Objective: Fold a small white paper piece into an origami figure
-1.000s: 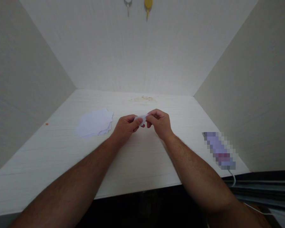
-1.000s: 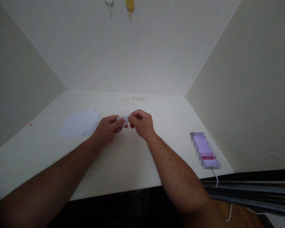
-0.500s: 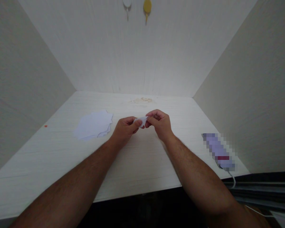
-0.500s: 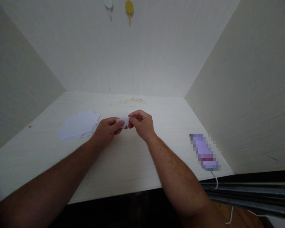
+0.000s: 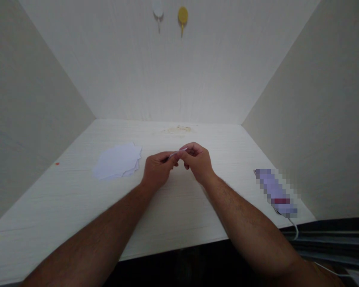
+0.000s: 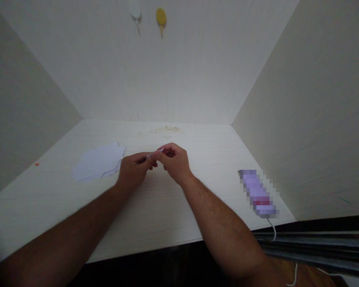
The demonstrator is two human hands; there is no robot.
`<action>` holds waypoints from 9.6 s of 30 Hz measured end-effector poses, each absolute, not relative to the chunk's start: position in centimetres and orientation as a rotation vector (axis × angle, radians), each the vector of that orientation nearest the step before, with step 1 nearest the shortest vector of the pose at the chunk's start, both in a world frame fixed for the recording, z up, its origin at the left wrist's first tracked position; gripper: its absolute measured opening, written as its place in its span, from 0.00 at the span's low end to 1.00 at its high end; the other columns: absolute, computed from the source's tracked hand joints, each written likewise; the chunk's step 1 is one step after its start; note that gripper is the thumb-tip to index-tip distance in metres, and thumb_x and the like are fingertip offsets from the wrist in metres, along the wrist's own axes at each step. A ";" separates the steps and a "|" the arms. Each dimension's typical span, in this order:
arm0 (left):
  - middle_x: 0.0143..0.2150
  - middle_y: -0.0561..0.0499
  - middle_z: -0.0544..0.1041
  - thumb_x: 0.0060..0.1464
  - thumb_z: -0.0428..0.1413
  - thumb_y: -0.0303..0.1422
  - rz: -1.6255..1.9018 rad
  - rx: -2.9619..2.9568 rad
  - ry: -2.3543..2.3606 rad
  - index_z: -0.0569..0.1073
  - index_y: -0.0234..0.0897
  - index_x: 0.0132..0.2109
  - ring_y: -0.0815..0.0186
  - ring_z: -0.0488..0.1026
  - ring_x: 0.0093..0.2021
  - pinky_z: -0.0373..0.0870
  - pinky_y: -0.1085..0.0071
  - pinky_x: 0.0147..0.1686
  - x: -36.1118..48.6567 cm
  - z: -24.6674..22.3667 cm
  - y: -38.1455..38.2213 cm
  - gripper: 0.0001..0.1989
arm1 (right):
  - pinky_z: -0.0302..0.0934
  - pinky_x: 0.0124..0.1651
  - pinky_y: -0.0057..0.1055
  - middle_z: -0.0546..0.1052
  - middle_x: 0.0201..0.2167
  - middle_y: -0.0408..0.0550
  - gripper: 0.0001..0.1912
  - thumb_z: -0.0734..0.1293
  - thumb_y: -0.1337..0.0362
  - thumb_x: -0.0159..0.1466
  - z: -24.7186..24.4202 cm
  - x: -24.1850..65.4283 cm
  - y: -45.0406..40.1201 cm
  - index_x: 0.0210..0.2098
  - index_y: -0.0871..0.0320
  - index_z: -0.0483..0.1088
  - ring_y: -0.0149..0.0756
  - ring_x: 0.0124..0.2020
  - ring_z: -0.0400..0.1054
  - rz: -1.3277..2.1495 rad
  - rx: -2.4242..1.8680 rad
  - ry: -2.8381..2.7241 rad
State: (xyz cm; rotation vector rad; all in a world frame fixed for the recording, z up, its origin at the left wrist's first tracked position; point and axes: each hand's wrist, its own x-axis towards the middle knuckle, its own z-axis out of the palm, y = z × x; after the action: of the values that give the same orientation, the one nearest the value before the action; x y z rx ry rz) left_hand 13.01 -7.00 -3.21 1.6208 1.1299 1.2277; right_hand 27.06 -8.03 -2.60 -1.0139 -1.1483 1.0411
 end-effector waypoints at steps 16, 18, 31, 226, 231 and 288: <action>0.20 0.54 0.73 0.52 0.60 0.42 1.166 1.647 1.158 0.77 0.36 0.25 0.72 0.65 0.22 0.61 0.75 0.23 12.7 -2.9 -7.1 0.14 | 0.51 0.16 0.23 0.71 0.17 0.37 0.11 0.73 0.57 0.53 -2.5 27.3 -7.9 0.27 0.57 0.72 0.23 0.14 0.57 1.072 -0.980 -1.117; 0.21 0.54 0.73 0.51 0.61 0.41 1.167 1.648 1.154 0.77 0.36 0.25 0.71 0.65 0.22 0.61 0.75 0.23 12.7 -2.9 -7.1 0.14 | 0.52 0.17 0.23 0.71 0.18 0.37 0.11 0.73 0.57 0.53 -2.6 27.4 -7.9 0.27 0.57 0.72 0.23 0.14 0.57 1.073 -0.979 -1.125; 0.24 0.54 0.77 0.53 0.60 0.40 1.298 1.715 1.235 0.82 0.39 0.33 0.71 0.70 0.24 0.66 0.76 0.26 12.8 -3.4 -7.0 0.11 | 0.52 0.17 0.24 0.71 0.17 0.36 0.10 0.72 0.58 0.53 -2.2 27.3 -8.0 0.31 0.57 0.75 0.22 0.14 0.57 1.068 -0.996 -1.122; 0.29 0.54 0.75 0.40 0.64 0.28 1.421 1.333 1.003 0.72 0.36 0.38 0.70 0.73 0.27 0.70 0.74 0.29 12.8 -3.5 -5.9 0.15 | 0.66 0.25 0.27 0.76 0.23 0.38 0.16 0.73 0.60 0.50 -3.7 28.0 -7.0 0.36 0.55 0.66 0.31 0.24 0.72 1.169 -1.051 -1.190; 0.31 0.52 0.77 0.42 0.63 0.29 1.419 1.397 0.986 0.73 0.36 0.42 0.69 0.75 0.30 0.71 0.72 0.32 12.8 -3.6 -5.9 0.17 | 0.66 0.26 0.28 0.75 0.20 0.41 0.13 0.73 0.56 0.52 -3.8 28.1 -7.0 0.28 0.58 0.70 0.27 0.20 0.68 1.122 -1.109 -1.255; 0.22 0.52 0.74 0.44 0.64 0.38 1.147 1.300 1.025 0.73 0.34 0.26 0.70 0.69 0.23 0.64 0.72 0.28 12.7 -4.2 -5.7 0.12 | 0.56 0.20 0.23 0.70 0.13 0.38 0.12 0.73 0.61 0.49 -3.4 28.0 -7.5 0.20 0.58 0.67 0.26 0.15 0.64 1.167 -1.127 -1.239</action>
State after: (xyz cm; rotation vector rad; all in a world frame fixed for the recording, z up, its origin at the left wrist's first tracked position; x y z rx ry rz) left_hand 12.70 -5.68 -4.22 1.2997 1.0254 1.1468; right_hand 28.03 -7.47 -3.35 -1.1273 -1.2392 1.1666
